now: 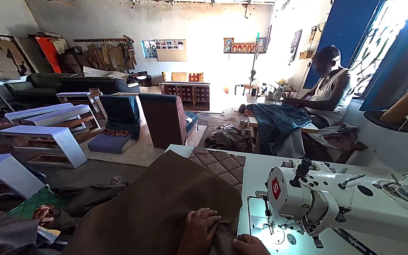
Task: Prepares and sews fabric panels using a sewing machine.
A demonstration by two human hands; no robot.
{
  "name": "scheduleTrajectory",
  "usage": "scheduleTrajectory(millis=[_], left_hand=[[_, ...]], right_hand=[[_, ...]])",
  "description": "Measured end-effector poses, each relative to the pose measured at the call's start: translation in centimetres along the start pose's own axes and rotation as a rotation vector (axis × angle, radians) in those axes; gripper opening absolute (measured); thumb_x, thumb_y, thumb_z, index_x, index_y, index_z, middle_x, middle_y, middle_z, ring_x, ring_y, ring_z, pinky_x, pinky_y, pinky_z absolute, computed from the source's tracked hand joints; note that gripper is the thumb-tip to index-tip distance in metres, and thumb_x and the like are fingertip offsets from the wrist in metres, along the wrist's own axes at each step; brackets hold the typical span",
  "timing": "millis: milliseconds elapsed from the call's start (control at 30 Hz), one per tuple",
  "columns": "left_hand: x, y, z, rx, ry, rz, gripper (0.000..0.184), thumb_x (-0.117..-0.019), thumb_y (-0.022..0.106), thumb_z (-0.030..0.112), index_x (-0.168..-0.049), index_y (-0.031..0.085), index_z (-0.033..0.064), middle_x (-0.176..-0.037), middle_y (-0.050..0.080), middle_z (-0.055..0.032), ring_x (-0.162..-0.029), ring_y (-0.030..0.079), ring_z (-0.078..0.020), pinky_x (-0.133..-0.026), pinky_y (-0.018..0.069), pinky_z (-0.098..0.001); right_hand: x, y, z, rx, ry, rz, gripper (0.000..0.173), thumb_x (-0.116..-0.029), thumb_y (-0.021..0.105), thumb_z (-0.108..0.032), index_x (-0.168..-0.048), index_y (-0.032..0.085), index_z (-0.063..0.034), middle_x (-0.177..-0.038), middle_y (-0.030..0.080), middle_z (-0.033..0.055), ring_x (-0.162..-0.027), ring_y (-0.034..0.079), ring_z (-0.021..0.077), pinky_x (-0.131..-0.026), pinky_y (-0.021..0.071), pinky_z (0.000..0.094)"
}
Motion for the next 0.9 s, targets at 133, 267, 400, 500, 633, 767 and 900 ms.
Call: scheduleTrajectory(millis=[133, 267, 400, 500, 633, 767, 900], left_hand=[[1.3, -1.2, 1.5, -0.092, 0.213, 0.26, 0.029, -0.0946, 0.056, 0.013, -0.106, 0.081, 0.0236, -0.11, 0.076, 0.0008, -0.112, 0.07, -0.0196, -0.103, 0.0531, -0.0428], [1.3, -0.3, 3.2, -0.224, 0.268, 0.101, 0.026, -0.0906, 0.065, 0.007, -0.105, 0.081, 0.0221, -0.1, 0.075, -0.0042, -0.091, 0.072, -0.0257, -0.077, 0.0599, -0.0449], [1.3, -0.2, 5.2, -0.417, 0.316, 0.005, 0.025, -0.0837, 0.071, 0.001, -0.099, 0.081, 0.0171, -0.094, 0.073, -0.0048, -0.085, 0.072, -0.0232, -0.069, 0.0608, -0.0376], [1.2, -0.4, 7.0, -0.543, 0.221, -0.106, 0.018, -0.0851, 0.069, 0.002, -0.095, 0.08, 0.013, -0.094, 0.072, -0.0053, -0.087, 0.071, -0.0219, -0.068, 0.0591, -0.0353], [2.0, -0.5, 7.8, -0.469, 0.05, -0.128, 0.019, -0.0913, 0.065, 0.006, -0.1, 0.081, 0.0103, -0.096, 0.074, -0.0087, -0.09, 0.072, -0.0264, -0.072, 0.0597, -0.0382], [2.7, -0.8, 7.4, -0.278, -0.06, -0.056, 0.016, -0.0949, 0.065, 0.011, -0.106, 0.075, 0.0057, -0.091, 0.075, -0.0135, -0.091, 0.074, -0.0341, -0.078, 0.0602, -0.045], [3.2, -0.2, 6.9, -0.228, -0.042, -0.028, 0.015, -0.0932, 0.067, 0.01, -0.1, 0.079, 0.006, -0.096, 0.076, -0.0139, -0.091, 0.073, -0.0339, -0.08, 0.0603, -0.0444]], right_hand=[[0.2, 0.6, -0.4, -0.018, -0.051, 0.066, 0.01, -0.0985, 0.063, -0.009, -0.105, 0.061, -0.0013, -0.083, 0.069, 0.0077, -0.074, 0.067, 0.0151, -0.072, 0.0568, 0.0346], [0.5, 0.4, -0.3, 0.025, -0.083, 0.071, 0.015, -0.0987, 0.063, -0.01, -0.11, 0.061, -0.0007, -0.084, 0.071, 0.0076, -0.076, 0.069, 0.0146, -0.073, 0.0565, 0.0354], [0.4, 0.3, 0.1, 0.066, -0.079, 0.073, 0.019, -0.0985, 0.064, -0.014, -0.112, 0.063, -0.0005, -0.087, 0.071, 0.0079, -0.079, 0.069, 0.0152, -0.075, 0.0561, 0.0372], [0.2, 0.3, 0.1, 0.053, -0.075, 0.066, 0.019, -0.0988, 0.064, -0.014, -0.111, 0.063, -0.0007, -0.088, 0.071, 0.0078, -0.079, 0.068, 0.0147, -0.076, 0.0559, 0.0365], [0.1, 0.4, 0.2, 0.041, -0.077, 0.053, 0.016, -0.0992, 0.064, -0.014, -0.109, 0.063, -0.0013, -0.086, 0.071, 0.0068, -0.077, 0.068, 0.0138, -0.074, 0.056, 0.0354], [0.1, 0.4, 0.2, 0.035, -0.086, 0.039, 0.017, -0.0992, 0.064, -0.014, -0.11, 0.063, -0.0008, -0.086, 0.072, 0.0072, -0.078, 0.069, 0.0142, -0.075, 0.0567, 0.0361], [0.1, 0.4, 0.2, 0.048, -0.091, 0.033, 0.018, -0.0992, 0.064, -0.015, -0.111, 0.063, -0.0009, -0.088, 0.072, 0.0071, -0.079, 0.069, 0.0138, -0.076, 0.0564, 0.0356]])
Point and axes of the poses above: each hand's wrist, its own x-axis away from the middle knuckle, its own y-axis out of the palm, z = x × y, the point moved 8 cm from there along -x, towards the middle knuckle
